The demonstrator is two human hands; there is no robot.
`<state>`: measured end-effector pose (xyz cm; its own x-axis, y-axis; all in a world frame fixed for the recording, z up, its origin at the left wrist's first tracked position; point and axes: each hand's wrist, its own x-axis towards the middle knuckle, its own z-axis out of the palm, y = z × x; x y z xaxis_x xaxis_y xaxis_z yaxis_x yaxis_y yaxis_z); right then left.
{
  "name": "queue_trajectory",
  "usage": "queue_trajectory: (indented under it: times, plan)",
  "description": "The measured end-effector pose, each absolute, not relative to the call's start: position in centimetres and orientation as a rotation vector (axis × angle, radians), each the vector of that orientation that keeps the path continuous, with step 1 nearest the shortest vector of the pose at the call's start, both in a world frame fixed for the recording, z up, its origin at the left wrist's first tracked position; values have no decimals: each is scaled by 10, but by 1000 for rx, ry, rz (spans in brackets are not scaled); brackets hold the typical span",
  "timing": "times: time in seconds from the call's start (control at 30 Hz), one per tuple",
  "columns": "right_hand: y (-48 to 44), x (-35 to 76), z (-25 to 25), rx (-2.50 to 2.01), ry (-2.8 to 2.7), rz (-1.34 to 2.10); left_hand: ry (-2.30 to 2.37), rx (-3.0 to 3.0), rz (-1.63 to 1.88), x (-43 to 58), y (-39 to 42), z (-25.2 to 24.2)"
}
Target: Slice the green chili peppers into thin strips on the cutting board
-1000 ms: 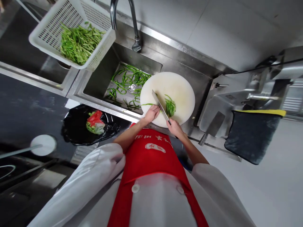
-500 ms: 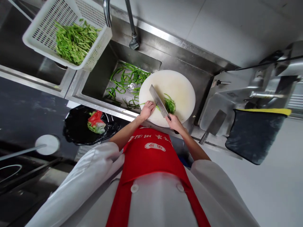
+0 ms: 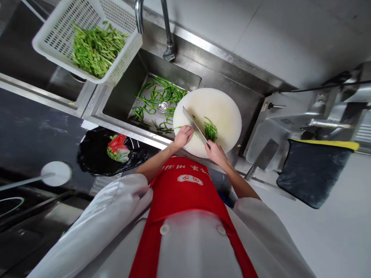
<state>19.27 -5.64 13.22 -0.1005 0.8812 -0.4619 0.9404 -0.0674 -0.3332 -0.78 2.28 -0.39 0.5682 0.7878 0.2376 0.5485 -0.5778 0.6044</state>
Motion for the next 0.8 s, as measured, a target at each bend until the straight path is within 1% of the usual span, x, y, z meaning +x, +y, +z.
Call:
queue_trajectory:
  times: [0.2,0.37,0.57,0.8]
  plan:
    - [-58,190,119,2101,2098,-971,1068,2317,712,-16,23,2]
    - [-56,192,108,2165,2107,-1027,1354,2212,825,-31,23,10]
    - [-81,210,125,2127,2005,-987,1117,2276,767,-11,8,8]
    - [-93,196,140,2030,1913,-915,1072,2286,667,-9,3,4]
